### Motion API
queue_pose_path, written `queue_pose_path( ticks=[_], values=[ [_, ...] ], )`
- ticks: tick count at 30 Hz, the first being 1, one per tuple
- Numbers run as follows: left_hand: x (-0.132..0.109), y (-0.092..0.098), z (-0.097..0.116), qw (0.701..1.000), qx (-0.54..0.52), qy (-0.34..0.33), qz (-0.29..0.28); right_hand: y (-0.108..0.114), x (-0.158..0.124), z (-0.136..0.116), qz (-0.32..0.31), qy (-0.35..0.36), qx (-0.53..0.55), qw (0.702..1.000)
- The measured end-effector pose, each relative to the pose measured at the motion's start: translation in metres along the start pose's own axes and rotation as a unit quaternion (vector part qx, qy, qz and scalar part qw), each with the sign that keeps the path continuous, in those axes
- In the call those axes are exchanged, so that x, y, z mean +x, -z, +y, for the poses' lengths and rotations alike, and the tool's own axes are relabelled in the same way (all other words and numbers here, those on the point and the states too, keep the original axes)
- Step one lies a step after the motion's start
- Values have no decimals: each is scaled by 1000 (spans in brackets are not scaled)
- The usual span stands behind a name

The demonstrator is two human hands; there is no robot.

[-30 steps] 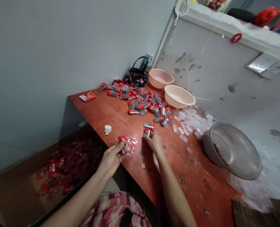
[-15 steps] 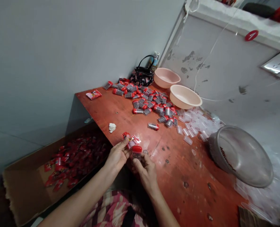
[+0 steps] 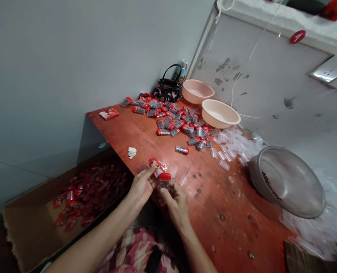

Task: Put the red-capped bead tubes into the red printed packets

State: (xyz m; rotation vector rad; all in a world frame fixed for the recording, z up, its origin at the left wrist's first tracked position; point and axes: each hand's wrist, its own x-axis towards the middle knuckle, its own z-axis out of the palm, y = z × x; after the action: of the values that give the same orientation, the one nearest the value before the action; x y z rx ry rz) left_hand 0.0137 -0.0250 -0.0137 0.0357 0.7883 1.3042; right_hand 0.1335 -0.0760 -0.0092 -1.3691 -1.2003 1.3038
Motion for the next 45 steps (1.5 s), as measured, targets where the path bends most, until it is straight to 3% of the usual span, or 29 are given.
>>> queue_pose_path(
  ticks=[4,9,14,21,29,33,36,42,45],
  values=[
    [-4,-6,-3,1000,7,1,-16,-2,1,2,3,1,6,1000],
    [-7,-8,1,994,74,-19,-75,-1,3,1,-24,-8,18,1000],
    [-5,-6,5,983,138,-22,-117,1,5,-2,-12,13,-13,1000],
    [-2,-2,1,975,185,1,-125,5,6,-2,-17,29,-45,998],
    [-2,-4,12,951,257,23,-171,2,10,0,-68,-43,157,984],
    [-1,-3,5,963,222,-1,-155,2,10,-4,-6,13,74,997],
    [-2,-2,0,968,212,-14,-133,3,10,-7,1,28,32,999],
    [-9,-3,8,938,253,72,-225,4,13,-2,-45,-40,176,983],
    [-9,-1,11,938,265,70,-213,3,13,2,-22,-51,206,977]
  ],
)
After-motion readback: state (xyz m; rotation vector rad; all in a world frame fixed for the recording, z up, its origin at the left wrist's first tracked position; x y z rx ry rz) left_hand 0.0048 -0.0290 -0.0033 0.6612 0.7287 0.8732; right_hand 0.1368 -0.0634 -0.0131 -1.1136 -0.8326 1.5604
